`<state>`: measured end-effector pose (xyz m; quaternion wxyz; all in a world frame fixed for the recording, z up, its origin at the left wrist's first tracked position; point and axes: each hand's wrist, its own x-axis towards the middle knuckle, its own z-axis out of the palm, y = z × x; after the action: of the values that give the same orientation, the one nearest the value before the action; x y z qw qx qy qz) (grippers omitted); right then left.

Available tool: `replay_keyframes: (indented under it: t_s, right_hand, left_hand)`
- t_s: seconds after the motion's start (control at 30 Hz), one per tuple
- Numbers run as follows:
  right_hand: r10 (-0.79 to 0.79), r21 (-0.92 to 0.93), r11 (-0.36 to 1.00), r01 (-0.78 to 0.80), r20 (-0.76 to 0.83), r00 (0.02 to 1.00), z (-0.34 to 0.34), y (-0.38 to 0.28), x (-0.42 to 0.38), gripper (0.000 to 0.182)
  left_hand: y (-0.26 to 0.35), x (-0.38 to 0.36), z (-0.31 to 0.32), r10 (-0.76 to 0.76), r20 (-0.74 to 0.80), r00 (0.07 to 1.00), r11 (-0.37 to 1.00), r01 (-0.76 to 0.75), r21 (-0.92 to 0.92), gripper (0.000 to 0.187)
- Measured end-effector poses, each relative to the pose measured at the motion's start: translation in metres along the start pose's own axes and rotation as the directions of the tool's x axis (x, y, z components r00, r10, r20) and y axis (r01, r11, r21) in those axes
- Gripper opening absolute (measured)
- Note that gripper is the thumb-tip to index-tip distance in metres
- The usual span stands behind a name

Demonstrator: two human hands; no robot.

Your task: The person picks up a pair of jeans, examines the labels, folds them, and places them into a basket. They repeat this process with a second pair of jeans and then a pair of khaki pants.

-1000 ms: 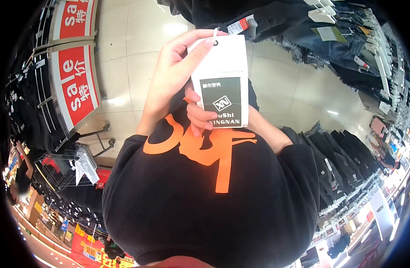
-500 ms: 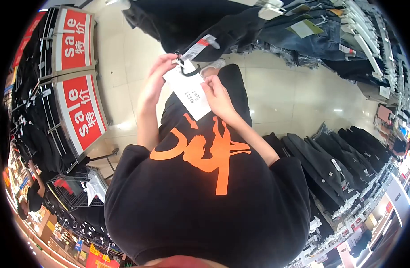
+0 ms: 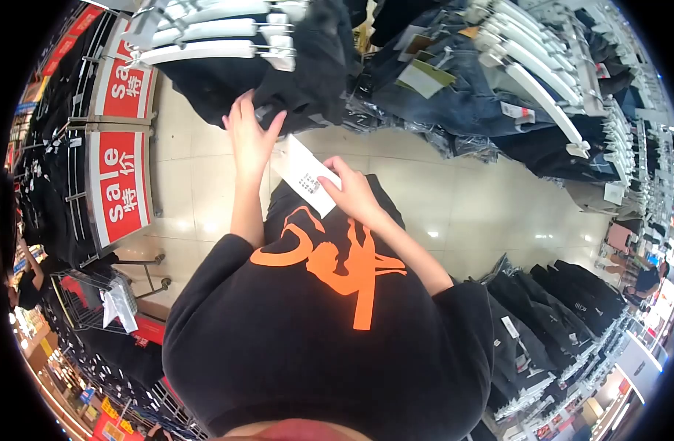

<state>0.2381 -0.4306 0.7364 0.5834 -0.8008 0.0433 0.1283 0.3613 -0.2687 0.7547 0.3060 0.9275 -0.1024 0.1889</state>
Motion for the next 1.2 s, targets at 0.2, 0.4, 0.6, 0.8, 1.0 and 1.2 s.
replay_keyframes:
  t_s: [0.2,0.4,0.6,0.8,1.0,1.2]
  right_hand:
    - [0.028,0.078,0.996,-0.031,0.042,0.999,-0.061,0.031,-0.036,0.014]
    - [-0.077,0.038,0.996,0.077,-0.002,0.997,-0.088,0.051,-0.044,0.022]
    - [-0.133,0.071,0.989,0.13,0.041,0.99,-0.089,0.062,-0.061,0.027]
    - [-0.109,0.139,0.985,0.098,0.075,0.991,-0.089,0.078,-0.076,0.03]
    - [-0.23,-0.003,0.973,0.231,0.063,0.971,-0.082,0.063,-0.053,0.061]
    - [-0.64,-0.201,0.763,0.614,-0.097,0.763,-0.056,0.006,0.019,0.09]
  left_hand:
    - [0.07,0.001,0.023,0.008,-0.144,0.99,0.972,-0.042,-0.233,0.043]
    - [0.097,-0.033,-0.018,-0.277,-0.24,0.931,0.935,0.204,-0.289,0.026]
    - [0.06,-0.076,-0.058,-0.393,-0.274,0.878,0.917,0.352,-0.189,0.022]
    - [0.054,-0.08,-0.069,-0.349,-0.271,0.897,0.929,0.292,-0.228,0.014]
    - [0.101,-0.072,-0.055,-0.212,-0.261,0.942,0.977,0.195,-0.091,0.019]
    - [0.156,-0.073,-0.007,-0.171,-0.129,0.977,0.985,0.169,-0.025,0.039]
